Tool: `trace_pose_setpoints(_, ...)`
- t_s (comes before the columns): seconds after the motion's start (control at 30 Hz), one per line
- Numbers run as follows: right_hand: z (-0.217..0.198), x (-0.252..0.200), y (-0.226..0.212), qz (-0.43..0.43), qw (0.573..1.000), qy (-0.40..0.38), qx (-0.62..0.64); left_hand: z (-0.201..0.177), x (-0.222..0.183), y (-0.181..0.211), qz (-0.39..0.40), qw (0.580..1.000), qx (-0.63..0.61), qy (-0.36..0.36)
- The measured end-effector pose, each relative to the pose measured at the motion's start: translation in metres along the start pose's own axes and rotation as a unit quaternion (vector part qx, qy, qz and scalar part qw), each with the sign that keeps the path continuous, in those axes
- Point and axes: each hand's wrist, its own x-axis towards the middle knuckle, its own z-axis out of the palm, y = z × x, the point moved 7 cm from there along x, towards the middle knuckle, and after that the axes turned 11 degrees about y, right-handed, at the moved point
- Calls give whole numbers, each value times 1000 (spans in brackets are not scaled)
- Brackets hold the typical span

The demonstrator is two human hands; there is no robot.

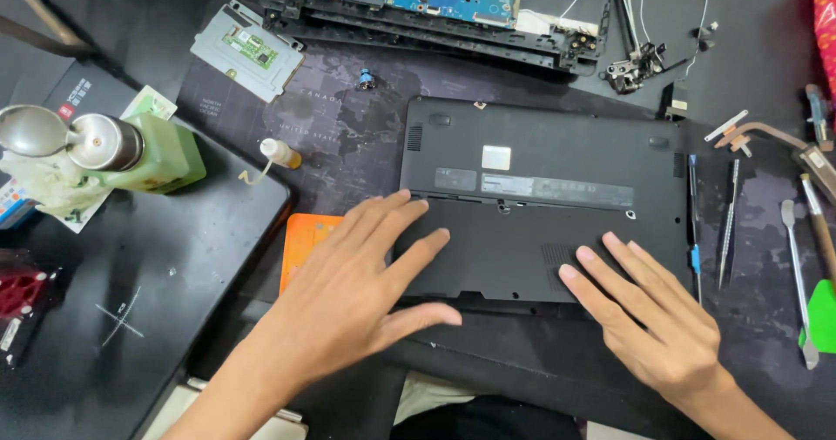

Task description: The person works at a repair bench on a laptop with its bottom cover removed. They reposition the laptop chassis, handle small internal components, and use a screwdriver to unscrew and work on parts inside the open laptop base.

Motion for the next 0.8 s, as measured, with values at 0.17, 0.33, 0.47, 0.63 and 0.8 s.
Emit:
trace_pose_setpoints(0.17,1,-2,5,41,999,12,17,13,-6,-5,14,999,22,-47)
trace_pose_setpoints(0.33,7,2,5,1,999,-50,-12,22,-8,-13,-5,997,20,-78)
trace_pose_setpoints(0.47,13,0,4,-10,998,-63,2,26,-11,-16,4,997,26,-72)
trace_pose_setpoints(0.63,17,-4,4,5,998,-68,-3,27,-18,-23,-5,998,-11,-68)
trace_pose_setpoints(0.8,20,-7,1,12,997,-77,-8,27,-26,-36,-26,995,-41,-92)
